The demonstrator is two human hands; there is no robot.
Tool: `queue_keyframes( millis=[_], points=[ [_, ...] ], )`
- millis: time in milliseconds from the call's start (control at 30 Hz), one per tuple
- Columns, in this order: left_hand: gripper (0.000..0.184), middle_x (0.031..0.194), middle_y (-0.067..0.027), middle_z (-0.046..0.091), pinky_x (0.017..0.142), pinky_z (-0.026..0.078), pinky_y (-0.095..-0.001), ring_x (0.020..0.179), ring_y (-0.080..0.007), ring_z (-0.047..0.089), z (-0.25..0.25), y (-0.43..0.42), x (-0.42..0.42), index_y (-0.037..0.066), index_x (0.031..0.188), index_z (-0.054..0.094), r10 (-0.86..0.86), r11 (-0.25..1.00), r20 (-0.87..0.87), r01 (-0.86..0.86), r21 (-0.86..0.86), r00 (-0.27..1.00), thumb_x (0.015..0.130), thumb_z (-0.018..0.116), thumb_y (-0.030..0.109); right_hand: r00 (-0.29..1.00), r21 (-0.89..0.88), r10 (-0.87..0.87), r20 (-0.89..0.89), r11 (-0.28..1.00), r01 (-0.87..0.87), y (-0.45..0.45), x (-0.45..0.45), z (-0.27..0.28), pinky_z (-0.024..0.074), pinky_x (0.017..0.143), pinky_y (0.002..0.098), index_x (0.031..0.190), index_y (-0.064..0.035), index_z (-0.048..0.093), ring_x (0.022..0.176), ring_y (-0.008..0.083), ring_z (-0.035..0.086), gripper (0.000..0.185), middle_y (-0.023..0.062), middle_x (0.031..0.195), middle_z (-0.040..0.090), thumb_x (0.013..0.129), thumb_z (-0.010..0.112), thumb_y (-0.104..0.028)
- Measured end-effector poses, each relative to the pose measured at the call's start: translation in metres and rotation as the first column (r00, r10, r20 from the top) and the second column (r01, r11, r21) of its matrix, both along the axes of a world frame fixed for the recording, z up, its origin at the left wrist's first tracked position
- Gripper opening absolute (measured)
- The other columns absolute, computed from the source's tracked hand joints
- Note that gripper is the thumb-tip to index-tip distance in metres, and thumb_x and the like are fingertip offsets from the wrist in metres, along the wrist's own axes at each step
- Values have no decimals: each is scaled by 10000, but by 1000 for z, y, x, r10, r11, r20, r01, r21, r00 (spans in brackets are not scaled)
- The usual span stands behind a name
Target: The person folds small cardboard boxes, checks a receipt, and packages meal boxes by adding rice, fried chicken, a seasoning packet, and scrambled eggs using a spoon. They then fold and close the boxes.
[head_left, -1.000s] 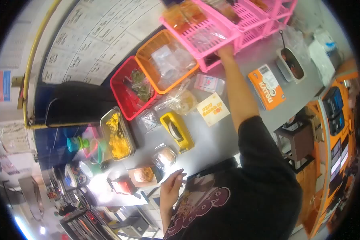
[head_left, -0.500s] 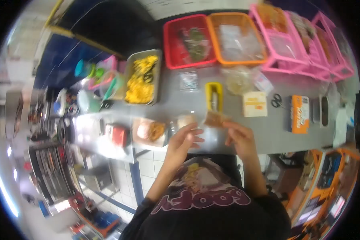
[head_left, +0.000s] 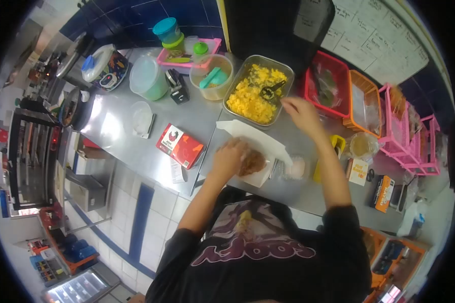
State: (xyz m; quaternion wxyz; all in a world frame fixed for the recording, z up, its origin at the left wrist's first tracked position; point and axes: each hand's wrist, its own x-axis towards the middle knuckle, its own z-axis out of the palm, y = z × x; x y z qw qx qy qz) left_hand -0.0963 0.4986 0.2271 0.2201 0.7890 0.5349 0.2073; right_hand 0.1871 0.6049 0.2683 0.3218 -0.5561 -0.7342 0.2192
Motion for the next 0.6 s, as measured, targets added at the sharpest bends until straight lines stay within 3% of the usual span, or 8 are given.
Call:
queue_keyframes(
  millis=[67, 100, 167, 267, 367, 433, 533, 600],
  points=[
    [311, 1215, -146, 660, 867, 525, -448, 1047, -359, 640, 2, 7, -17, 114, 1189, 675, 102, 987, -67, -92, 135, 993, 882, 633, 85, 929, 19, 16, 369, 1000, -25, 63, -6, -29, 523, 824, 493, 1095, -86, 735, 966, 370, 676, 237, 214, 1018, 684, 930, 639, -226],
    [311, 1215, -146, 660, 867, 525, -448, 1047, -359, 640, 11, 6, -29, 114, 1189, 675, 99, 985, -53, -90, 147, 994, 882, 633, 85, 925, 32, 8, 381, 999, -22, 87, -12, -34, 523, 824, 493, 1095, -86, 735, 966, 370, 676, 237, 214, 1018, 684, 930, 639, -226],
    [299, 1185, -159, 673, 863, 531, -449, 1039, -370, 648, 34, -14, -61, 80, 1189, 668, 312, 946, 109, -319, 51, 944, 892, 646, 84, 768, -104, 4, 641, 991, 81, 116, -27, -48, 514, 892, 492, 1092, -127, 746, 1064, 369, 646, 233, 200, 1131, 646, 889, 684, -223],
    [280, 1141, -172, 695, 823, 548, -403, 978, -329, 690, 11, -54, -119, 53, 1212, 667, 552, 833, 235, -537, -130, 800, 944, 631, 123, 541, -156, 147, 828, 987, -30, 152, -23, -78, 497, 950, 469, 1086, -148, 755, 1152, 374, 594, 272, 179, 1200, 605, 834, 749, -250],
    [263, 1079, -160, 721, 779, 550, -344, 889, -242, 711, -19, -111, -164, 24, 1198, 680, 750, 661, 206, -699, -275, 629, 977, 611, 150, 550, -197, 256, 795, 966, -165, 153, -26, -49, 472, 960, 512, 1046, -129, 773, 1128, 381, 582, 284, 141, 1286, 583, 780, 744, -225],
    [260, 1047, -148, 726, 774, 548, -336, 873, -223, 706, -28, -152, -176, 9, 1183, 681, 824, 567, 209, -760, -318, 527, 981, 609, 158, 519, -219, 323, 791, 942, -253, 159, -28, -26, 453, 985, 489, 1008, -99, 773, 1078, 360, 588, 316, 140, 1181, 621, 761, 757, -295],
    [264, 986, -127, 727, 751, 540, -316, 846, -191, 694, -30, -169, -164, -16, 1158, 680, 906, 423, 230, -800, -426, 357, 988, 605, 172, 741, -170, 237, 628, 971, -167, 166, -25, -27, 517, 865, 478, 949, -58, 718, 995, 365, 651, 297, 174, 964, 678, 815, 689, -322],
    [274, 985, -109, 715, 707, 513, -282, 840, -157, 672, -22, -166, -146, -26, 1140, 678, 935, 351, 248, -766, -539, 254, 993, 613, 197, 770, -177, 240, 592, 970, -167, 167, -30, -52, 523, 838, 486, 945, -50, 704, 969, 372, 661, 280, 185, 943, 682, 835, 672, -306]
  ],
)
